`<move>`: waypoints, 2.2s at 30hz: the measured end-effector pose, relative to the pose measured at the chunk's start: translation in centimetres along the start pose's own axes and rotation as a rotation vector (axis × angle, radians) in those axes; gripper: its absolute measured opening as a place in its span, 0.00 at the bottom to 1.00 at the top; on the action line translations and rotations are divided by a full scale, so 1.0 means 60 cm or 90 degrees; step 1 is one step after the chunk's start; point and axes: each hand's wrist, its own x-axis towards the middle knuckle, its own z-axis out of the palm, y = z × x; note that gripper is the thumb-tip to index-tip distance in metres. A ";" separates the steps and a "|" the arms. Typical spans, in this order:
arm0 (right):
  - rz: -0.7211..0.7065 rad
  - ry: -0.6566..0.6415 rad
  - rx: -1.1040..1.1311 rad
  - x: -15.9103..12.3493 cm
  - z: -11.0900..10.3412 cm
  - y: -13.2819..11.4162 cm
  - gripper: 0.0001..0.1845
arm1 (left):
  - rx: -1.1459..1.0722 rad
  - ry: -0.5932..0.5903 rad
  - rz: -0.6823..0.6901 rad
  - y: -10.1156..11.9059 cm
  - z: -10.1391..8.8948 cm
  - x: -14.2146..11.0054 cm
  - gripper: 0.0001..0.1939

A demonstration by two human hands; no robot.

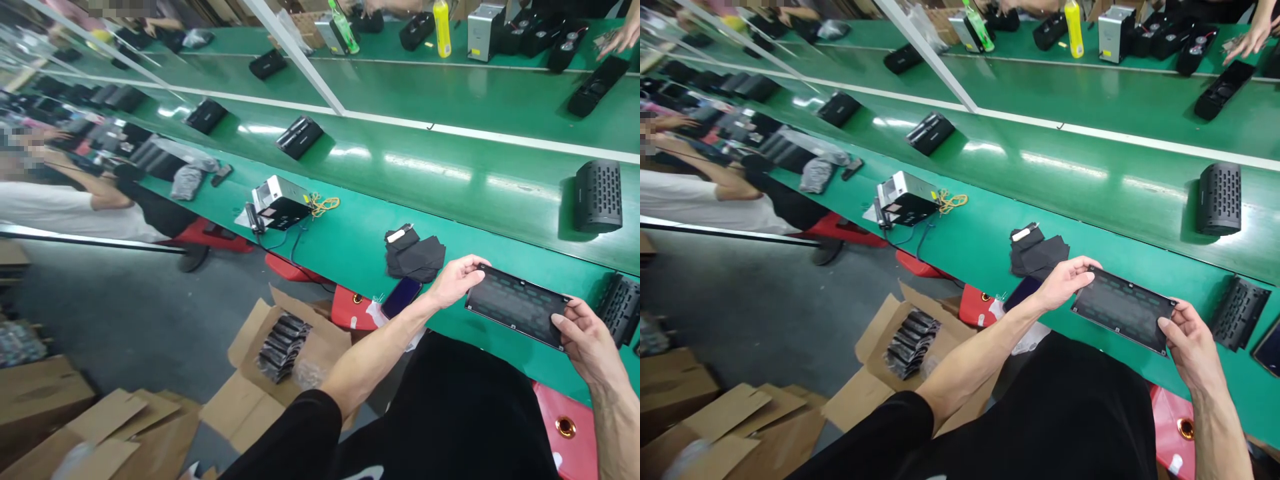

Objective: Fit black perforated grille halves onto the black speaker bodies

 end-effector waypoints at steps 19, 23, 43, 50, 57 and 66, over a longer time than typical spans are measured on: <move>-0.002 -0.058 0.045 0.006 0.000 0.040 0.32 | 0.010 0.092 0.029 -0.017 0.005 -0.039 0.22; 0.011 -0.077 0.035 0.013 -0.009 0.054 0.31 | -0.011 0.129 0.026 -0.036 0.015 -0.056 0.20; 0.034 -0.224 -0.113 0.019 0.029 0.124 0.29 | -0.151 0.309 0.061 -0.137 -0.013 -0.186 0.20; 0.054 -0.246 -0.176 0.000 0.079 0.162 0.33 | -0.274 0.375 0.055 -0.185 -0.046 -0.261 0.27; 0.069 -0.300 -0.284 -0.009 0.121 0.196 0.32 | -0.322 0.448 0.090 -0.238 -0.058 -0.337 0.28; 0.123 -0.502 -0.427 0.008 0.207 0.198 0.30 | -0.298 0.628 0.164 -0.280 -0.036 -0.424 0.27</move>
